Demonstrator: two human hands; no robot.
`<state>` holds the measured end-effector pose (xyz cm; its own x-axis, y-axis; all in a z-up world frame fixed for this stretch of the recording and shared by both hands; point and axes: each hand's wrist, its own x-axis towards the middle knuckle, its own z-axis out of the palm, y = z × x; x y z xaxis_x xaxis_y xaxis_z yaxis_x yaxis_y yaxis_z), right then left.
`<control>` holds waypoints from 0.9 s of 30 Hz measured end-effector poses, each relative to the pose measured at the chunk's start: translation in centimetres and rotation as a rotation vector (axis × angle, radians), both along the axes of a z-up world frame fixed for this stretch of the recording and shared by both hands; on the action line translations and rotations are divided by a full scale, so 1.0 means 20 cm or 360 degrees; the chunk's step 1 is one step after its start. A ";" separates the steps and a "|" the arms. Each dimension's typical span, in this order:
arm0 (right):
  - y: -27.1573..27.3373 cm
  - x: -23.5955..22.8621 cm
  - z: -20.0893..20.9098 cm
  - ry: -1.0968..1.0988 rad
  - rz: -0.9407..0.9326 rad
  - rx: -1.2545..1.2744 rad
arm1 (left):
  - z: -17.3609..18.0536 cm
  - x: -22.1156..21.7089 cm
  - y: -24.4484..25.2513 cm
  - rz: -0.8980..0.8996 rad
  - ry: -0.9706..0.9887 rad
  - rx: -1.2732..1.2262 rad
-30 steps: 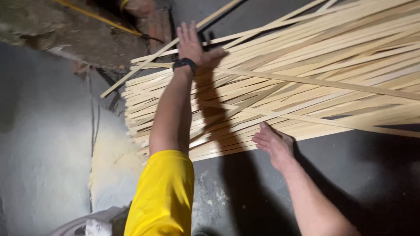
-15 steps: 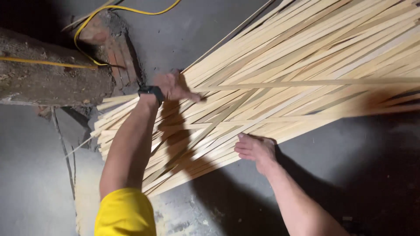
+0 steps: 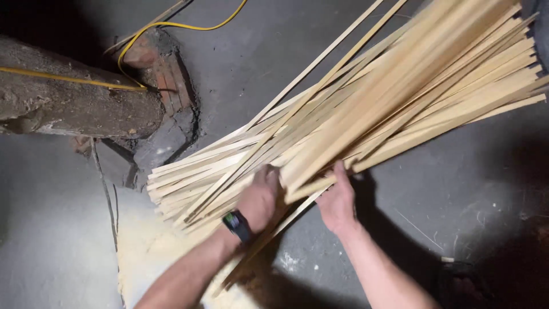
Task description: Feeding and sorting thin bamboo strips through a specialized cutting machine for processing.
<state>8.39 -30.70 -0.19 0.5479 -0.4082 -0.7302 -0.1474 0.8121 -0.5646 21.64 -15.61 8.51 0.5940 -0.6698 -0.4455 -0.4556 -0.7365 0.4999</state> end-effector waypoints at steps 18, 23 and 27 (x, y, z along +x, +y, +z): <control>0.02 -0.41 0.12 -0.0789 -0.0163 0.0442 | 0.18 -0.52 -0.11 -0.0060 0.0211 0.0196; 0.05 -0.45 0.38 -0.0999 -0.0096 0.0276 | 0.37 -0.69 -0.04 -0.0309 -0.0313 -0.0178; 0.07 -0.30 0.61 -0.0999 0.0009 0.0286 | 0.67 -0.64 -0.01 -0.0206 -0.0271 -0.0129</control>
